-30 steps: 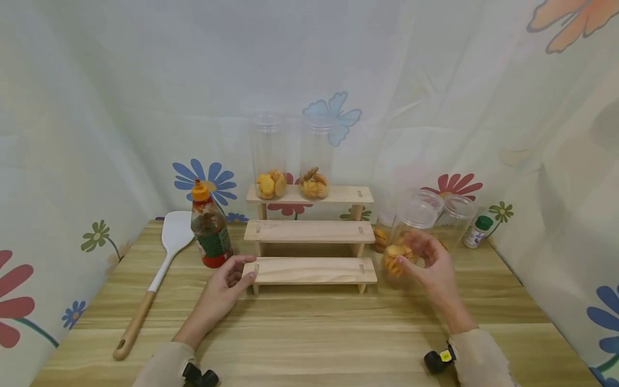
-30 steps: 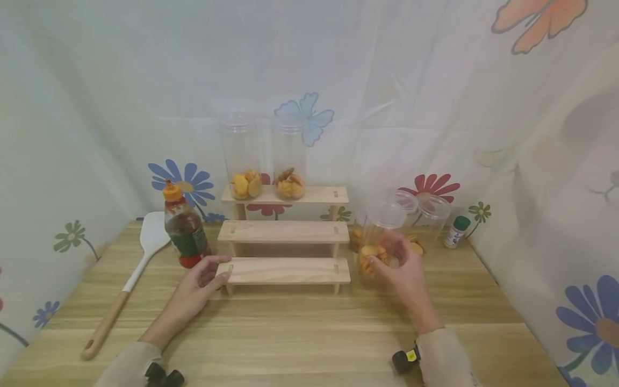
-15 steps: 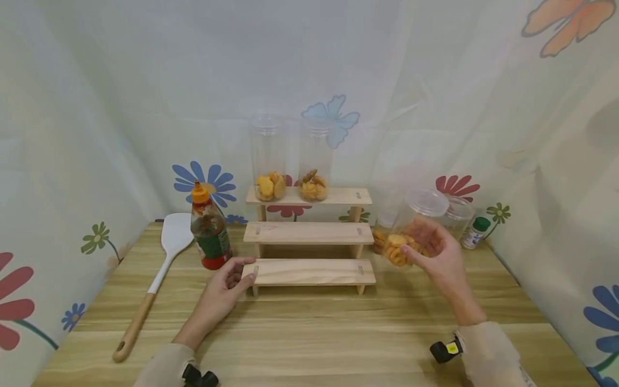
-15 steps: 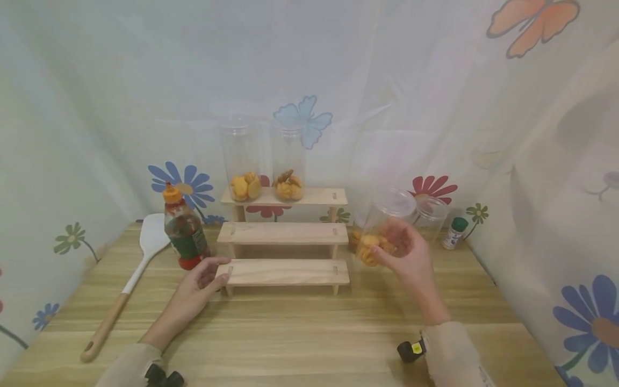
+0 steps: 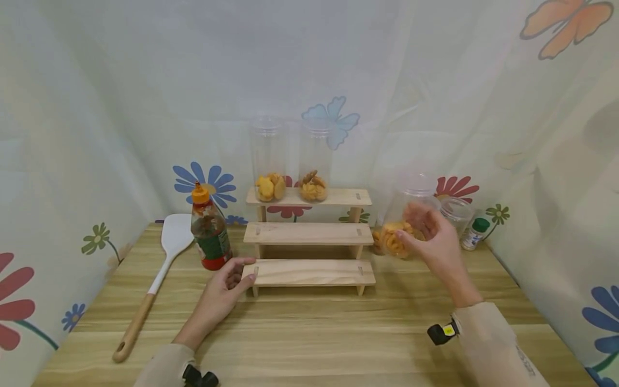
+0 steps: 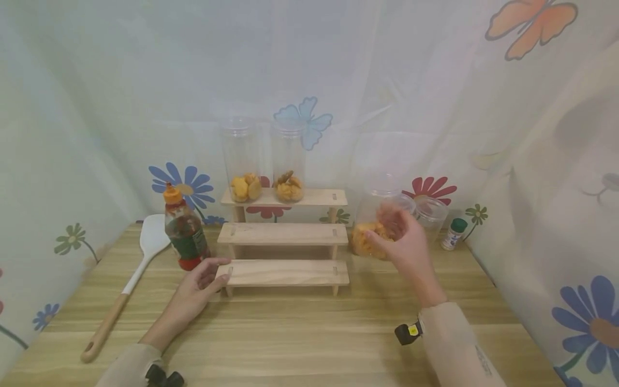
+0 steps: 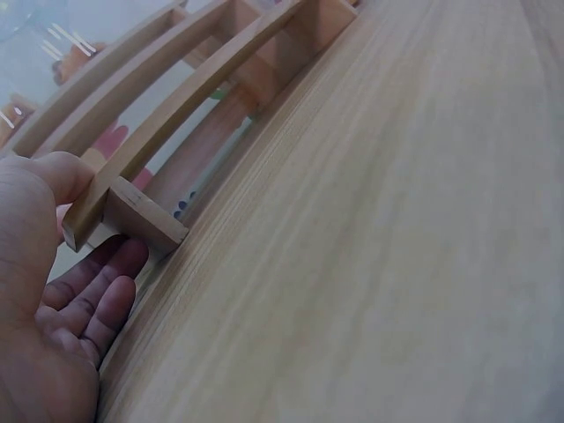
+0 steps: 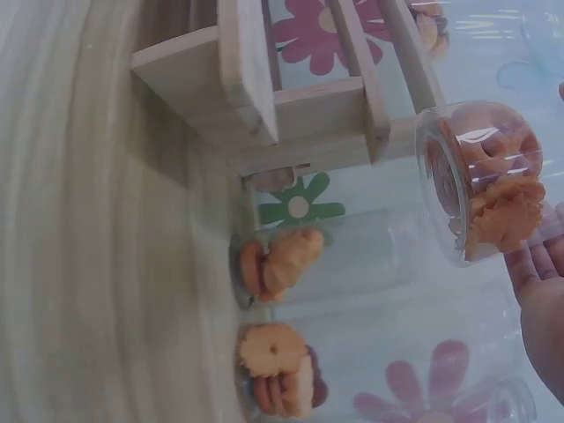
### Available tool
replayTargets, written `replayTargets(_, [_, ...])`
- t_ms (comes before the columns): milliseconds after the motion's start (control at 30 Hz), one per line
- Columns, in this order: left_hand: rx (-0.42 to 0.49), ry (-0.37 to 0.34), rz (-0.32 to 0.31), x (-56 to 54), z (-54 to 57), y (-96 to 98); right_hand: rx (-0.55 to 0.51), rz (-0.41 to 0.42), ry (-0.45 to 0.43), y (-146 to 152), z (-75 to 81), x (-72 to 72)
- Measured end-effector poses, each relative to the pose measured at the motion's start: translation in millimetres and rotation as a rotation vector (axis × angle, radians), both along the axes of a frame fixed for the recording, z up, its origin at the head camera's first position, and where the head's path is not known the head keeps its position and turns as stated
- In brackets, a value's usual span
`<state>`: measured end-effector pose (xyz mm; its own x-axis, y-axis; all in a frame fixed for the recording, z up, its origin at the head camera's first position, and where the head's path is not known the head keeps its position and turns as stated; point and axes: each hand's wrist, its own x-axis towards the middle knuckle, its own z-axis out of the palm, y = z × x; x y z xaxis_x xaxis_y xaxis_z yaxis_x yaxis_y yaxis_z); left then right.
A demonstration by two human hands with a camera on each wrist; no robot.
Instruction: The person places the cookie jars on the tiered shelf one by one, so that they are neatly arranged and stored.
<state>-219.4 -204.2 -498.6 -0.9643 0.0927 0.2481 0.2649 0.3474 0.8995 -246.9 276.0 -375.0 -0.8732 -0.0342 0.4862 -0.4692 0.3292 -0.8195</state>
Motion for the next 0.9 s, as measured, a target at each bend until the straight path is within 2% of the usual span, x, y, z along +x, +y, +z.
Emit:
replayTargets(200, [0.003,-0.004,0.0,0.2,0.5,-0.3,0.021,0.011,0.015,-12,18.8,-14.4])
replayTargets(367, [-0.001,-0.003,-0.002,0.3,0.6,-0.3,-0.007,0.028,-0.029,-25,34.2,-27.7])
replayTargets(467, [-0.002,-0.001,-0.005,0.4,0.6,-0.3,-0.028,0.046,-0.025,-33,41.1,-37.7])
replayTargets(667, [-0.004,0.015,-0.007,0.1,-0.1,-1.4,-0.048,0.069,-0.004,-50,49.4,-58.0])
replayTargets(900, [0.007,0.014,-0.013,-0.9,-0.5,-1.0,-0.042,0.069,-0.01,-62,49.1,-77.5])
